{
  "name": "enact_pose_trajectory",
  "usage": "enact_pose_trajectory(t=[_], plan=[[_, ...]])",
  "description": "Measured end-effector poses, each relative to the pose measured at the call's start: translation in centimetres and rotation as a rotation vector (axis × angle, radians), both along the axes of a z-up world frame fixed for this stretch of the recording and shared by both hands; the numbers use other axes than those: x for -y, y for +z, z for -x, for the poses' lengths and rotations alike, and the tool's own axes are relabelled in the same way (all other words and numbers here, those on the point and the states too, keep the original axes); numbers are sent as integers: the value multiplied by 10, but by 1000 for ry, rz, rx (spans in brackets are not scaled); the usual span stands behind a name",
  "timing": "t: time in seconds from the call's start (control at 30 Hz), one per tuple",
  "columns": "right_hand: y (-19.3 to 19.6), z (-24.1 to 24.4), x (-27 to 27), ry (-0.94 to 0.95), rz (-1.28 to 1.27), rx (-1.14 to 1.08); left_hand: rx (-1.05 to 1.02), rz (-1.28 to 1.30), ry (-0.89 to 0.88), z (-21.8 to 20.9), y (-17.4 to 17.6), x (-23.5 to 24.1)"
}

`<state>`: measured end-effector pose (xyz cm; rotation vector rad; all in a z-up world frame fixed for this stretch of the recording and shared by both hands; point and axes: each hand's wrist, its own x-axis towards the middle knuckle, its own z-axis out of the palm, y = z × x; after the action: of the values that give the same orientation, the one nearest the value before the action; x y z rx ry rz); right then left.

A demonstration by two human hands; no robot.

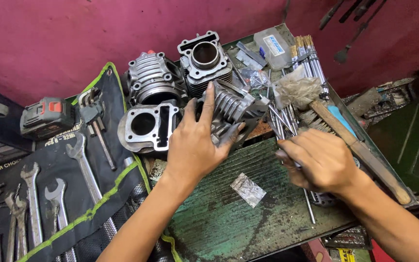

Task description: Cleaning and inspecting motorcycle engine cylinder heads using a metal pick on a workbench

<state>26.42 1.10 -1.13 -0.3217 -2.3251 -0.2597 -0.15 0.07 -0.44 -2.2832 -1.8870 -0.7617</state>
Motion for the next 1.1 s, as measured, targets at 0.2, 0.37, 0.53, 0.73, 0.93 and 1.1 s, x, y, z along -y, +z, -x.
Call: enact_pose_trajectory(t=[0.2, 0.37, 0.53, 0.73, 0.93, 1.1], plan=[[-3, -4, -10, 92, 142, -11, 14, 3, 4, -1, 1, 0], [-5, -2, -14, 10, 223, 58, 1, -27, -6, -1, -3, 0], [-4, 1, -15, -129, 176, 104, 4, -6, -4, -1, 1, 0], [3, -3, -3, -103, -80, 74, 23, 56, 0, 1, 6, -1], [-1, 0, -12, 105, -13, 7, 15, 31, 24, 1, 3, -3], [-11, -3, -13, 49, 113, 55, 6, 18, 8, 1, 3, -3]])
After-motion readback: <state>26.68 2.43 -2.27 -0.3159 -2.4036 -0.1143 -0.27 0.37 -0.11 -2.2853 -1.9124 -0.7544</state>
